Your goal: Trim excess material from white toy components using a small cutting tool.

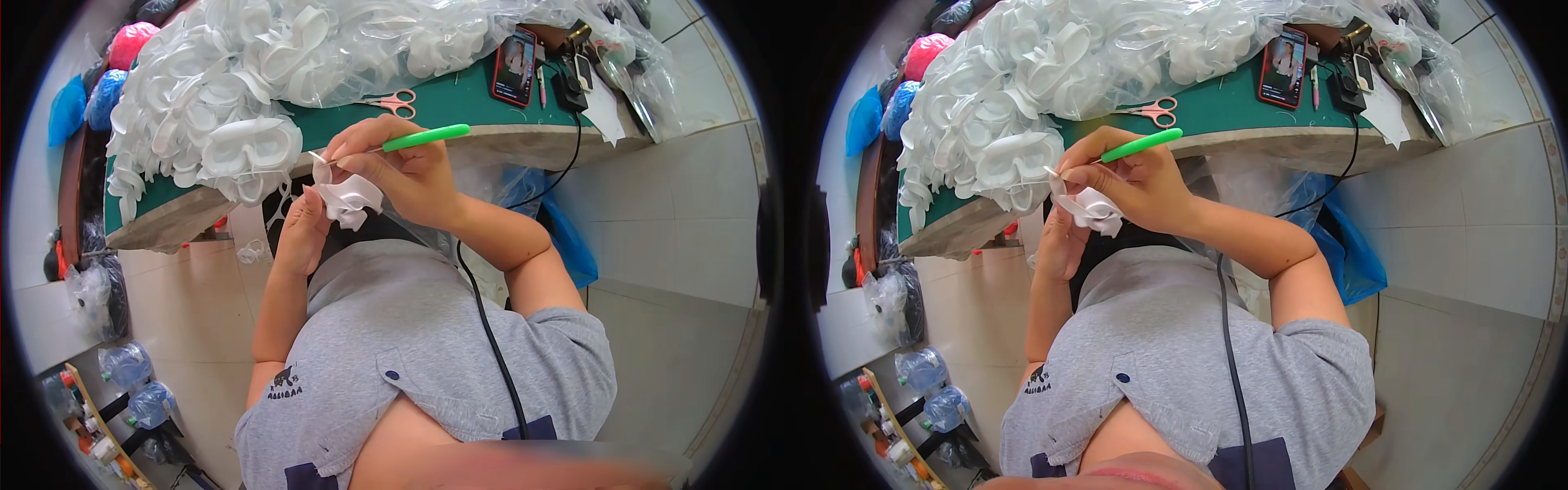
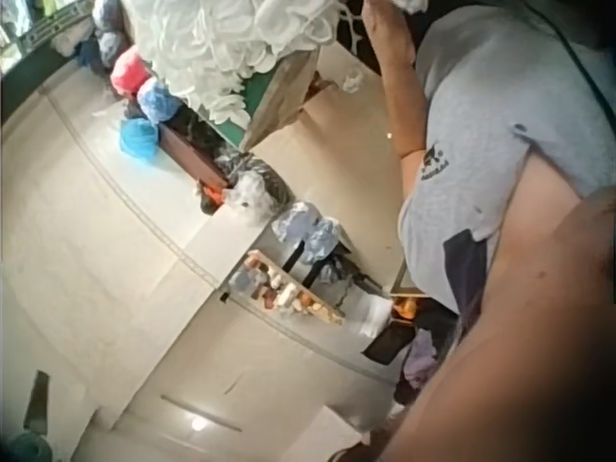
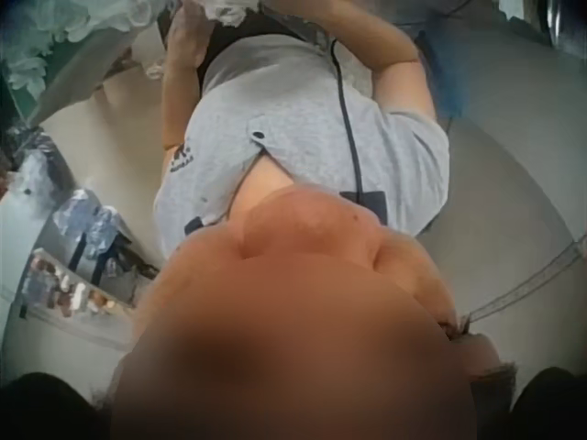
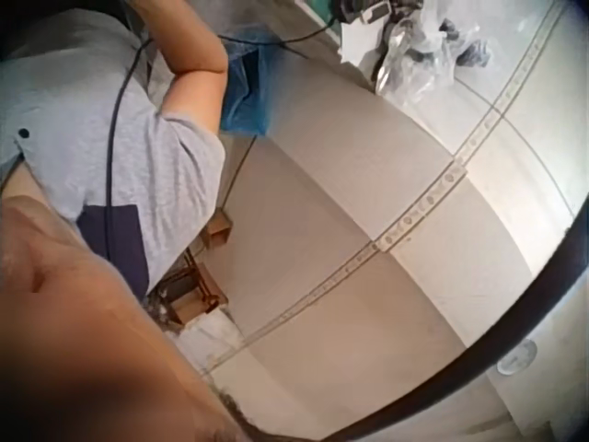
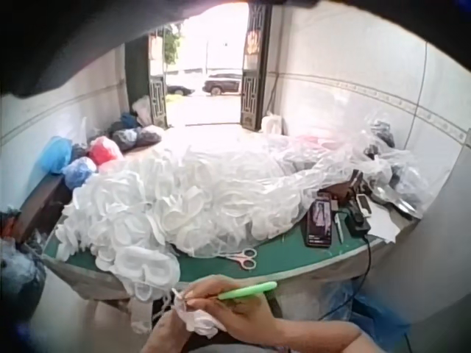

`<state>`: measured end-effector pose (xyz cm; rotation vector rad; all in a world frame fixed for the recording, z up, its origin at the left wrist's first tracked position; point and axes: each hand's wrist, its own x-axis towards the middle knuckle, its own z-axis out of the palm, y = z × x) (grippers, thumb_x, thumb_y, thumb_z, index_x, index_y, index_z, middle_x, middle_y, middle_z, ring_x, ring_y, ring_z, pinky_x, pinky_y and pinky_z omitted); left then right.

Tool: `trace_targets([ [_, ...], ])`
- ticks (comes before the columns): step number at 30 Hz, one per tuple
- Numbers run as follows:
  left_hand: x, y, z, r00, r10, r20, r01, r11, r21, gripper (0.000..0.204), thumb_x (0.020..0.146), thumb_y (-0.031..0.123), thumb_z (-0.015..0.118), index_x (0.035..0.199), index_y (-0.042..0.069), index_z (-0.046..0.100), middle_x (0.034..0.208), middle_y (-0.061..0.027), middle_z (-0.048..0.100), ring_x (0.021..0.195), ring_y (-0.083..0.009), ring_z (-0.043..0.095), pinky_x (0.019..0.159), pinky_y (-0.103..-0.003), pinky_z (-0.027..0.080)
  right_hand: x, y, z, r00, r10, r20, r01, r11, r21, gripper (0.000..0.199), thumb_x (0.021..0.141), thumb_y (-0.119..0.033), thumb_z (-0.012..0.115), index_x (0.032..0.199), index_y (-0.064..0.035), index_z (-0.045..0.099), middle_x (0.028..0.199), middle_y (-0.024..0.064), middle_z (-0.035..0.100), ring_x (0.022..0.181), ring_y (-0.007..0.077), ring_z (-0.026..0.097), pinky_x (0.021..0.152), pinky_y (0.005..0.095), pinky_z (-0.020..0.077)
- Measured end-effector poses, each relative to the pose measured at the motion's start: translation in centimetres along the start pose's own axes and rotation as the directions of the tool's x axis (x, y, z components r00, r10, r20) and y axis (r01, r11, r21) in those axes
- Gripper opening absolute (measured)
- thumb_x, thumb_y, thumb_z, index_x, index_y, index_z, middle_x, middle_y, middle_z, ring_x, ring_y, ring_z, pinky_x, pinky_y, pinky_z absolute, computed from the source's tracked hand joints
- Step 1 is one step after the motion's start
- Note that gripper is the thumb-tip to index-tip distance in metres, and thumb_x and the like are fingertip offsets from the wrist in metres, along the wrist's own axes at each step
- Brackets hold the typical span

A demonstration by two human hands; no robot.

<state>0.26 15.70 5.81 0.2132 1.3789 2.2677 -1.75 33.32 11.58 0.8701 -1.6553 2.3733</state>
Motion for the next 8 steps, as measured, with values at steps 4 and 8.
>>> trace_targets([
  [4,-0.1,-0.3,-1.1,0.999,0.026,-0.031,-0.027,0.998,-0.052,0.047,0.096,0.038,0.050,0.121,-0.001,0.053,0.110,-0.0082,0.063,0.101,-0.0164,0.060,0.090,-0.033,0.045,-0.3,0.5,0.1,0.998,-0.021,0.058,0.025,0.998,-0.063,0.011,0.088,0.003,0.059,0.099,0.0035,0.058,0.100,0.0153,0.063,0.088,0.0190,0.064,0.079,0.0302,0.0537],
  [8,-0.2,-0.8,-1.8,0.996,-0.089,-0.003,0.089,0.996,0.005,0.046,0.092,0.030,0.059,0.126,0.001,0.050,0.116,-0.0075,0.060,0.104,-0.0152,0.059,0.091,-0.032,0.046,-0.5,0.5,-0.2,0.991,-0.041,0.126,0.054,0.993,-0.101,0.015,0.088,0.000,0.061,0.102,0.0029,0.060,0.104,0.0171,0.064,0.094,0.0199,0.062,0.082,0.0308,0.0515],
])
